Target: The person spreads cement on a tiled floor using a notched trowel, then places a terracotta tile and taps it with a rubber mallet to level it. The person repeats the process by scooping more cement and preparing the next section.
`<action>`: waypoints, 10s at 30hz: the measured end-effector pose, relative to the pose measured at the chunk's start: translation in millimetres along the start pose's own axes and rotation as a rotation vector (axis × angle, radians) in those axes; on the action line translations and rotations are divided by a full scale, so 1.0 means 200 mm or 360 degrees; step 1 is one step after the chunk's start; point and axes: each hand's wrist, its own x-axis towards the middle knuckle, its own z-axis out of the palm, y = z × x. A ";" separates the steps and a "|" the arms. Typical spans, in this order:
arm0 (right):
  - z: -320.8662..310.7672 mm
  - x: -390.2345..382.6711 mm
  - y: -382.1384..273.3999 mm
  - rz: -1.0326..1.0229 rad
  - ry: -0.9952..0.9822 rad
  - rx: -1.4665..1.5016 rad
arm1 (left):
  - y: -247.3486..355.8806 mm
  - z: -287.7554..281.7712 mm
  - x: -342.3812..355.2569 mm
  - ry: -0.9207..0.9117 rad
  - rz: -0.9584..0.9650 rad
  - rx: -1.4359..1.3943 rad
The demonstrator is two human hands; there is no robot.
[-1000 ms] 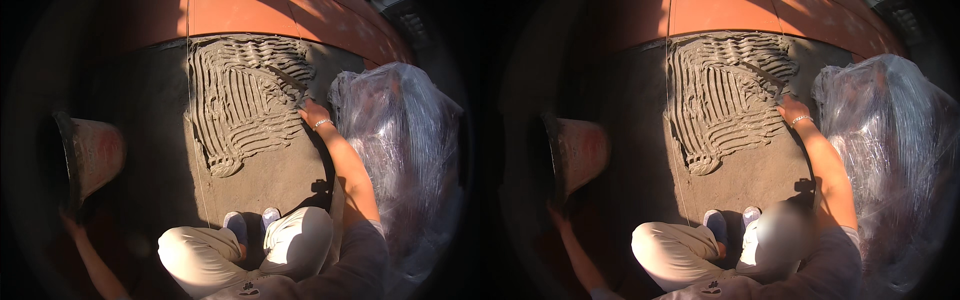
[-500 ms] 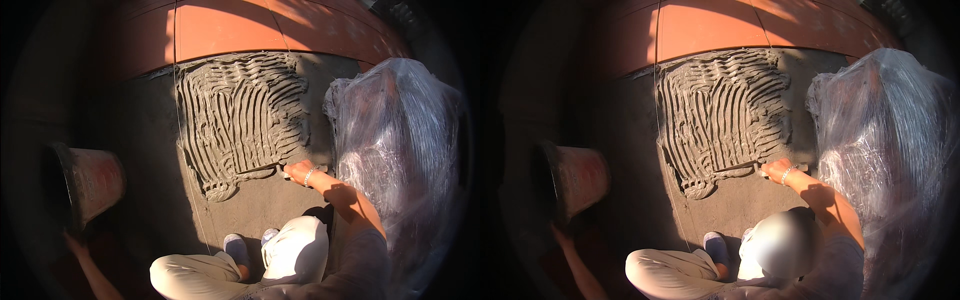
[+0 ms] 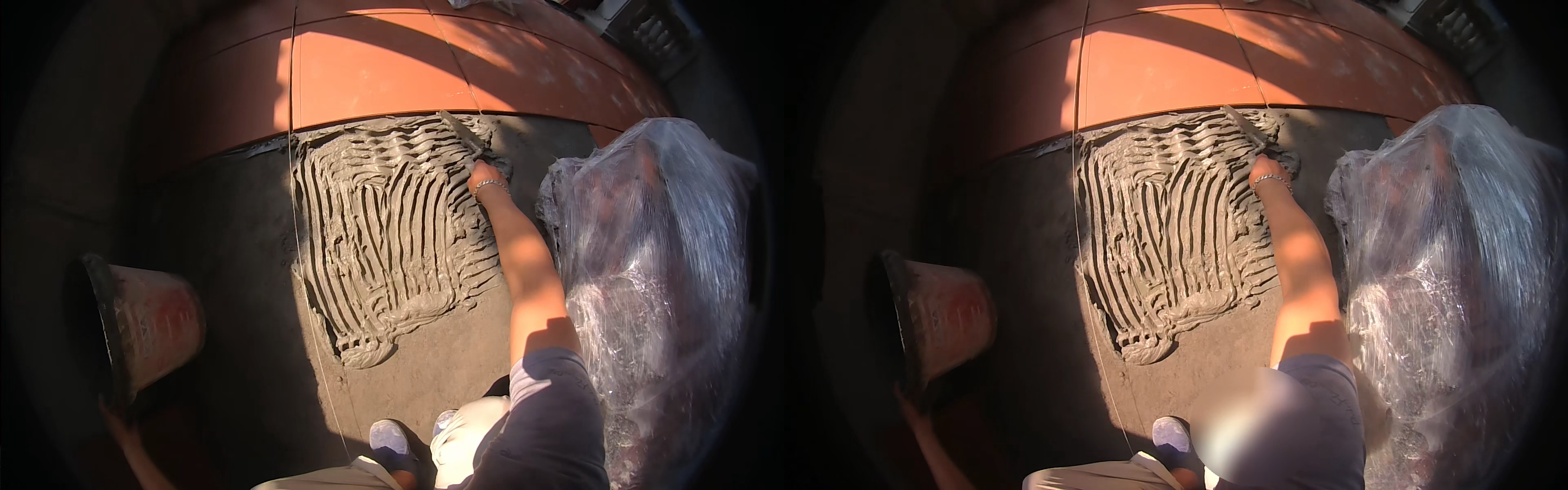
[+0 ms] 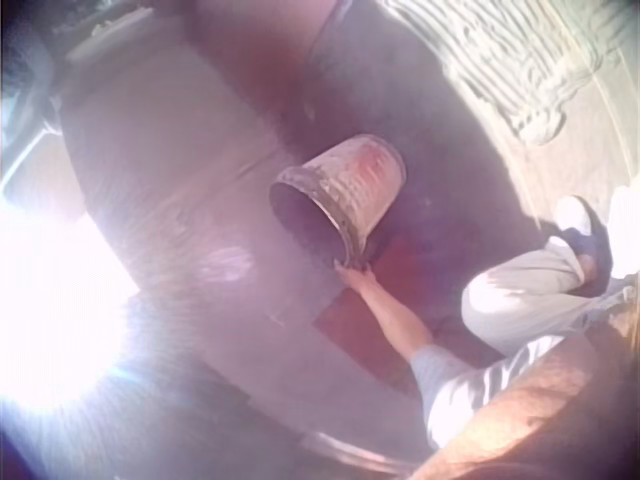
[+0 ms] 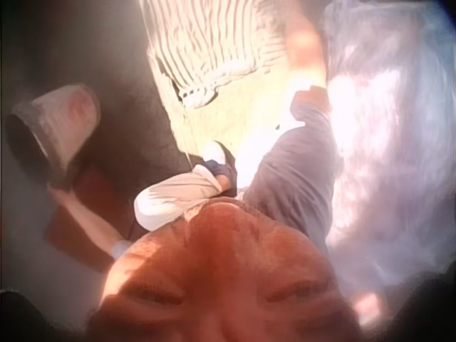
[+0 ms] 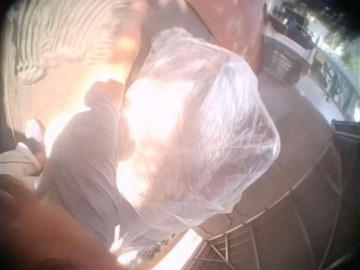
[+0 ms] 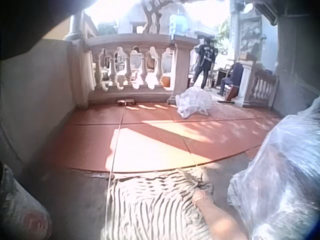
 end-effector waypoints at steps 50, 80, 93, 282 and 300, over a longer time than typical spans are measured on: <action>0.34 -1.58 0.61 0.0409 -0.0643 0.0638 | 0.10 0.17 -0.13 0.0183 -0.0028 0.0227; 0.31 -1.11 0.64 0.0133 -0.0376 0.0256 | 0.04 0.06 0.00 0.0131 -0.0022 0.0258; 0.11 -0.55 0.37 0.0344 -0.0308 0.0454 | 0.02 0.05 0.01 0.0094 -0.0067 0.0052; 0.44 -2.14 1.25 0.0170 -0.0854 0.0626 | 0.13 0.77 -1.18 -0.0898 0.0935 0.1258; -1.14 -2.55 0.86 -0.0469 -0.1347 0.0647 | 0.68 -0.78 -2.35 -0.0862 -0.0731 0.1814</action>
